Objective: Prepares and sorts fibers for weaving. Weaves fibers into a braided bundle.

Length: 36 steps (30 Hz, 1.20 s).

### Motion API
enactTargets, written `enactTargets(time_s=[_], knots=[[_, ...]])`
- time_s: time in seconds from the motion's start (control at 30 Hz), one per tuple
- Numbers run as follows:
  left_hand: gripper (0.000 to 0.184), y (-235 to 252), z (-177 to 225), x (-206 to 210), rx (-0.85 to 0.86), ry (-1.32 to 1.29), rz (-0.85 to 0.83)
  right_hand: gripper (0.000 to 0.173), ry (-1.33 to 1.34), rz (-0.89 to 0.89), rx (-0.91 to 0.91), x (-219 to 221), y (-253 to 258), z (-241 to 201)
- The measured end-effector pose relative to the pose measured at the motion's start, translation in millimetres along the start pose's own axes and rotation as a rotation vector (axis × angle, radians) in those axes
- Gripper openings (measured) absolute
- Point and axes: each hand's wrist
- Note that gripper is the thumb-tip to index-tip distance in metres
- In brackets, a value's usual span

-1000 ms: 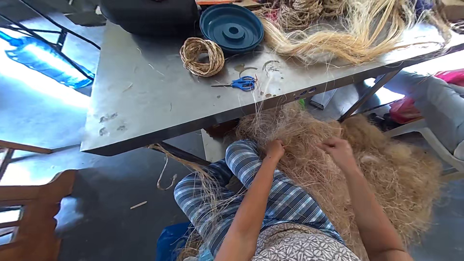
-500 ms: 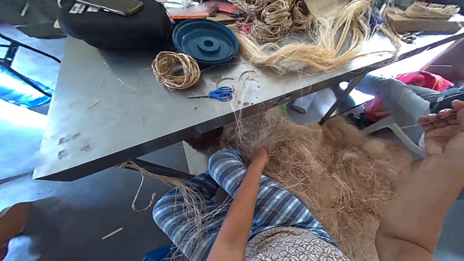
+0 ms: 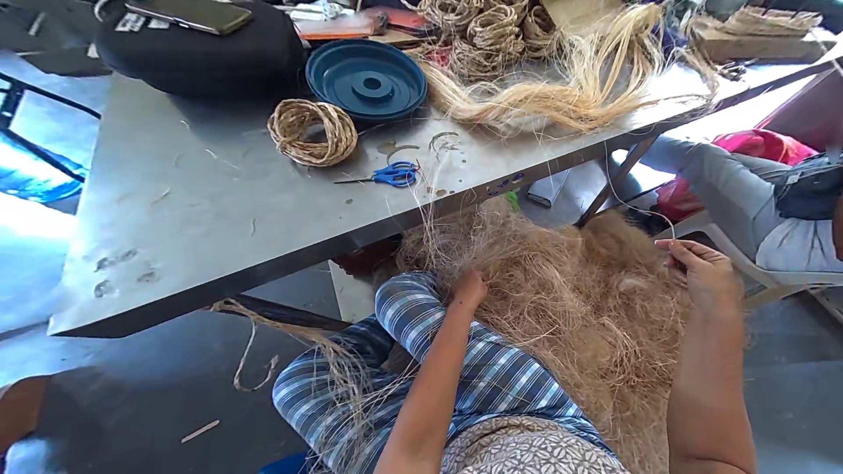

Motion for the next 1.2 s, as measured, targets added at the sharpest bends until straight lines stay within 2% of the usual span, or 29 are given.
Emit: enactTargets(time_s=[0.13,0.3,0.43,0.53,0.7,0.87,0.93,1.03,1.1,1.2], knots=[[0.033,0,2,-1,-0.005,0.014,-0.011,0.021,-0.292,-0.132,0.076,-10,-1,18],[0.033,1,2,0,0.015,0.005,-0.015,0.022,-0.364,-0.24,0.299,-20,-4,47],[0.032,-1,4,-2,0.006,0.016,-0.02,0.022,-0.379,-0.231,0.35,-27,-7,58],[0.032,-3,6,-2,0.035,-0.035,0.033,0.023,-0.361,-0.241,0.315,-28,-9,57],[0.027,-18,11,4,0.273,-0.325,0.3,0.018,-0.346,-0.203,0.062,-9,-22,40],[0.025,-29,24,6,0.439,-0.559,0.365,0.013,-0.338,-0.203,-0.242,47,-54,19],[0.023,-41,28,7,0.51,-0.615,0.518,0.015,-0.326,-0.19,-0.392,68,-69,22],[0.019,-83,36,4,0.745,-0.657,0.846,0.018,-0.313,-0.264,-0.625,90,-90,30],[0.02,-122,38,-6,0.897,-0.587,0.837,0.018,-0.3,-0.351,-0.75,98,-105,30],[0.02,-163,32,-12,0.909,-0.426,0.575,0.015,-0.226,-0.455,-0.875,104,-124,25]])
Point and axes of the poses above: each hand's wrist, its own y-axis towards the middle knuckle, its own x-axis out of the palm, z = x × y, and after that the axes turned 6 degrees about z, right-handed
